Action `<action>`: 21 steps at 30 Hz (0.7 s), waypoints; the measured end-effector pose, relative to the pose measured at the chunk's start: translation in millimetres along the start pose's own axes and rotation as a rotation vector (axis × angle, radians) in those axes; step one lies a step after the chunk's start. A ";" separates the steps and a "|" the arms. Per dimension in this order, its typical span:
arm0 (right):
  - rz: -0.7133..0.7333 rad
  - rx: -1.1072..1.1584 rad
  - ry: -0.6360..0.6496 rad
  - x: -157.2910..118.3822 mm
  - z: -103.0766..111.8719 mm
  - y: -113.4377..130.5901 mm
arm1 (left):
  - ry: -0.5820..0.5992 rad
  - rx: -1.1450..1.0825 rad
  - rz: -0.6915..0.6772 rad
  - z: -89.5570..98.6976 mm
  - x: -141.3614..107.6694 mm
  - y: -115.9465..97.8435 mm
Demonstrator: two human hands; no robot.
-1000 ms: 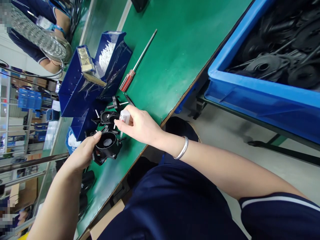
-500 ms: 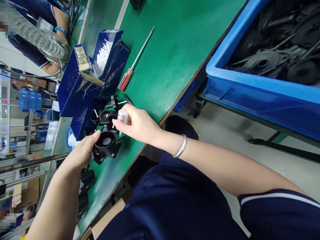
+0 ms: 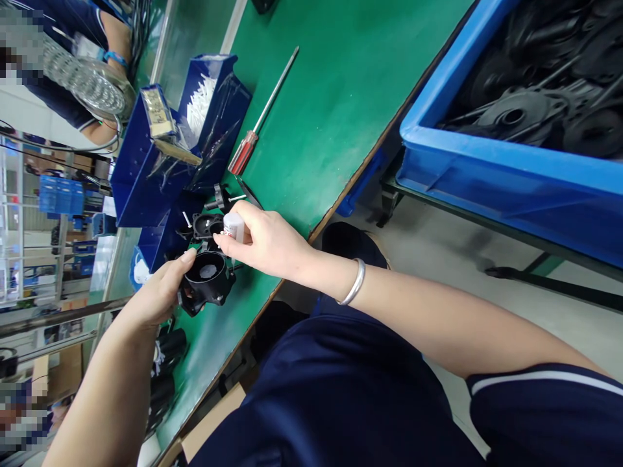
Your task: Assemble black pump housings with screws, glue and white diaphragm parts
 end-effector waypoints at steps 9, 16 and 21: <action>0.022 -0.027 0.004 1.1 -0.5 3.3 | 0.010 -0.020 -0.009 -1.3 -0.5 0.5; 0.047 -0.045 0.003 0.7 -0.6 8.1 | 0.004 -0.004 0.012 0.7 0.0 2.9; 0.063 -0.056 0.013 1.4 -1.4 9.1 | 0.002 0.005 -0.001 2.0 1.1 2.7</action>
Point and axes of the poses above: each hand's wrist, its own x-axis towards the middle knuckle, its own z-axis out of the back of the hand, y = z × x, the point moved 9 cm from there along x, towards the middle knuckle, and after that the axes turned 8 degrees about -z, right-handed, at the moved point
